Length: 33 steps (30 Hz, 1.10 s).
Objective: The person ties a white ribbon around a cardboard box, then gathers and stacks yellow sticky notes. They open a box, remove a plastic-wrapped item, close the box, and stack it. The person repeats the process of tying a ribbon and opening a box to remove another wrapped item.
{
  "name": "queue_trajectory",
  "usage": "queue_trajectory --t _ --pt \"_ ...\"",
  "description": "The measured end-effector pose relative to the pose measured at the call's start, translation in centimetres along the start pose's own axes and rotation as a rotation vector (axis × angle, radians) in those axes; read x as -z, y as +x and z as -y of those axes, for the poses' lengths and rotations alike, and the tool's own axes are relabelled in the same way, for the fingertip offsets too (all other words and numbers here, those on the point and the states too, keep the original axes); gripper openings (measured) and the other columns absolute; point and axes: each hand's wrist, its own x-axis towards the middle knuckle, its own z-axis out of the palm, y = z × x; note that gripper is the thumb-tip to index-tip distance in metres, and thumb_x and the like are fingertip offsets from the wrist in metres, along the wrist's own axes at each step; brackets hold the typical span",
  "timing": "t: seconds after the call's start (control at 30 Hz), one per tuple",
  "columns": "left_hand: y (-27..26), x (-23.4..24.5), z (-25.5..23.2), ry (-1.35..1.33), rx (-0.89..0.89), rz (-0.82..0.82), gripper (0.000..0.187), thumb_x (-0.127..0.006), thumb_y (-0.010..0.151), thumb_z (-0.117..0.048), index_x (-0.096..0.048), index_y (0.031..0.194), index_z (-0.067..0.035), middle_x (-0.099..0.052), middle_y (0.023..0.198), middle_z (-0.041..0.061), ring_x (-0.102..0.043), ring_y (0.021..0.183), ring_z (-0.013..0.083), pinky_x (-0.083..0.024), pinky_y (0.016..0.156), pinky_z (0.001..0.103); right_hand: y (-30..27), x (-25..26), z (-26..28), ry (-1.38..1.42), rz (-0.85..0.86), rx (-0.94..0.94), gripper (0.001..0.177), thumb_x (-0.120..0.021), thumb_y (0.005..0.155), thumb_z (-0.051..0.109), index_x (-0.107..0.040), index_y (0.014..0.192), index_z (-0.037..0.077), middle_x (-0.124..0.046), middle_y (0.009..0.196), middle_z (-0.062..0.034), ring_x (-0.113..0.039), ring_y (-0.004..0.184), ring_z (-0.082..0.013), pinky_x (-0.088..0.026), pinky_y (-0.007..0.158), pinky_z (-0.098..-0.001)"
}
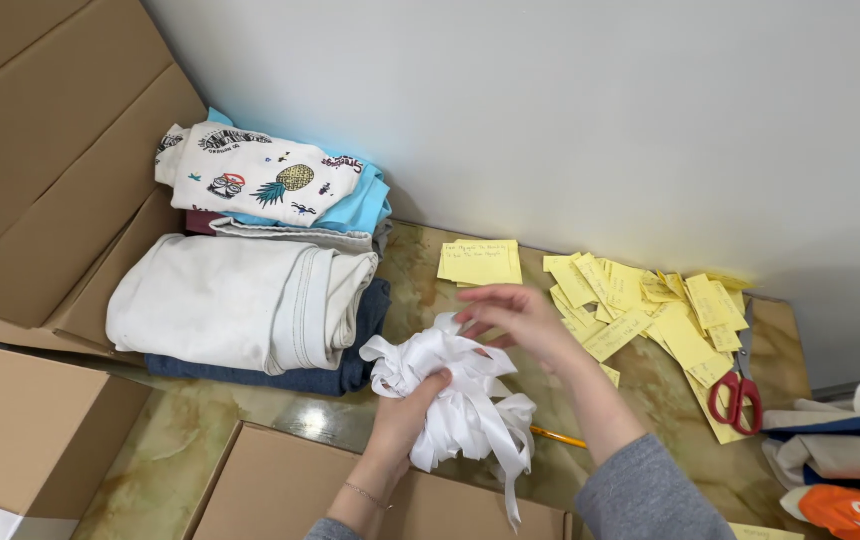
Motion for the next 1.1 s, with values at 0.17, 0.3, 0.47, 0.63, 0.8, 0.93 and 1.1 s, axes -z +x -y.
queue_trajectory --t 0.17,0.3,0.47,0.63,0.8,0.93,1.1 --pt "2.7 0.3 0.9 -0.077 0.084 -0.134 0.056 -0.076 0.083 -0.013 -0.069 0.139 -0.011 -0.077 0.129 0.008 -0.072 0.116 0.0229 -0.057 0.101 0.037 14.5 7.0 -10.2 -0.141 -0.542 -0.055 0.059 -0.077 0.086 0.041 -0.068 0.13 0.004 -0.073 0.117 -0.0112 -0.068 0.098 -0.0248 -0.056 0.085 -0.0373" --pt "4.4 -0.4 0.7 -0.124 0.099 -0.209 0.058 -0.077 0.084 -0.015 -0.067 0.141 -0.011 -0.077 0.132 0.009 -0.071 0.119 0.0236 -0.057 0.103 0.038 16.6 4.9 -9.7 -0.557 -0.64 -0.134 0.102 -0.081 0.063 0.079 -0.06 0.137 0.012 -0.048 0.142 -0.0114 -0.058 0.128 -0.0288 -0.046 0.109 -0.046" --pt "4.8 -1.7 -1.6 -0.132 0.122 -0.231 0.061 -0.075 0.085 -0.015 -0.066 0.145 -0.011 -0.075 0.137 0.007 -0.07 0.123 0.0227 -0.055 0.106 0.036 21.5 2.8 -10.5 -0.806 -0.658 -0.189 0.12 -0.098 0.051 0.074 -0.054 0.141 0.01 -0.048 0.145 -0.0143 -0.048 0.136 -0.0352 -0.035 0.116 -0.0467" --pt "5.6 -1.8 -1.5 -0.125 0.174 -0.245 0.065 -0.078 0.083 -0.017 -0.065 0.146 -0.012 -0.075 0.137 0.006 -0.07 0.123 0.0225 -0.055 0.107 0.036 22.5 3.2 -8.7 -0.697 -0.528 -0.407 0.105 -0.102 0.054 0.059 -0.059 0.14 0.018 -0.037 0.158 -0.0118 -0.04 0.146 -0.0326 -0.042 0.114 -0.046" --pt "6.1 -1.8 -0.7 -0.125 0.16 -0.244 0.064 -0.078 0.083 -0.015 -0.065 0.146 -0.012 -0.075 0.137 0.008 -0.071 0.122 0.0245 -0.056 0.106 0.037 23.3 2.1 -11.8 -0.376 -0.559 0.146 0.055 -0.095 0.064 0.021 -0.064 0.109 0.012 -0.075 0.113 -0.006 -0.07 0.105 -0.0257 -0.056 0.086 -0.0395" --pt "6.8 -1.8 -0.1 -0.144 0.141 -0.265 0.063 -0.078 0.081 -0.011 -0.067 0.143 -0.01 -0.077 0.133 0.008 -0.072 0.117 0.0229 -0.056 0.102 0.036 17.6 2.3 -10.6 -0.124 -0.515 0.133 0.062 -0.092 0.07 0.017 -0.062 0.124 0.015 -0.074 0.122 -0.0038 -0.071 0.11 -0.0188 -0.056 0.095 -0.0333" --pt "9.9 -3.7 0.2 -0.166 0.137 -0.263 0.067 -0.08 0.075 -0.012 -0.068 0.14 -0.007 -0.076 0.131 0.011 -0.073 0.112 0.026 -0.058 0.097 0.037 11.8 7.4 -11.9 0.415 -0.517 -0.062 0.063 -0.078 0.084 0.004 -0.051 0.141 0.009 -0.069 0.135 -0.0097 -0.068 0.119 -0.0266 -0.062 0.082 -0.0383"
